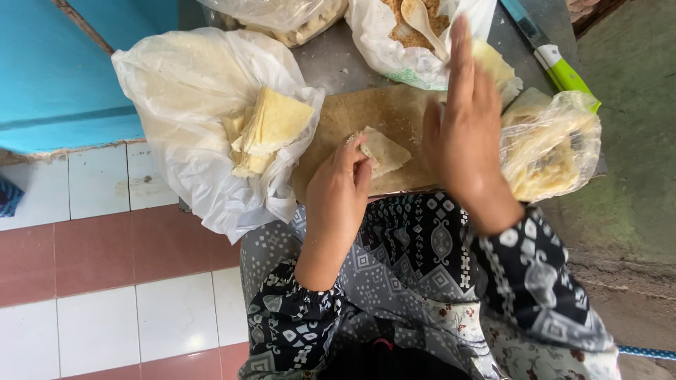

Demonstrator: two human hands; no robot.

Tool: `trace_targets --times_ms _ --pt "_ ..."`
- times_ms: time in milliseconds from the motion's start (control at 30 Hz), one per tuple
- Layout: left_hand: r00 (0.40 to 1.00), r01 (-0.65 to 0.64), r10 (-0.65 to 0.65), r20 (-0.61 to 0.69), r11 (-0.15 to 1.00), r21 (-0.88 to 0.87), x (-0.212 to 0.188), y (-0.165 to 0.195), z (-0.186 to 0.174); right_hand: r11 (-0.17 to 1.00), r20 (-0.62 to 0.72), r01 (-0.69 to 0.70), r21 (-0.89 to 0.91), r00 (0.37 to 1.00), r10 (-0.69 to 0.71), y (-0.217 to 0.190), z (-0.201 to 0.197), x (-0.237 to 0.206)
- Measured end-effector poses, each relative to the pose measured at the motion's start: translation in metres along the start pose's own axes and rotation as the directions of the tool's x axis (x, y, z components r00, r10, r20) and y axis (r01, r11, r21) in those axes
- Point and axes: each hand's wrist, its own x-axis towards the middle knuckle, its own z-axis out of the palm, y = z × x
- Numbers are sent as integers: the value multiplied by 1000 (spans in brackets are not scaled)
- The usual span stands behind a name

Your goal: The person sits at a low table and folds thin pastry wrappers one at a time. They take a wrapper, add a scoop of brown filling from a plastic bag using a spoon, then fold and press the wrapper into a filled triangular parcel, setting finished parcels aside.

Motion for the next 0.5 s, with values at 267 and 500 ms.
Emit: trace_targets --times_ms 267,500 --pt "999 -38 39 -1 988 148 -3 0 -2 713 441 -452 536 870 220 -38 -8 -19" --pt "999 -20 26 -26 980 200 -1 2 -2 385 460 -501 775 865 200 -35 -4 -10"
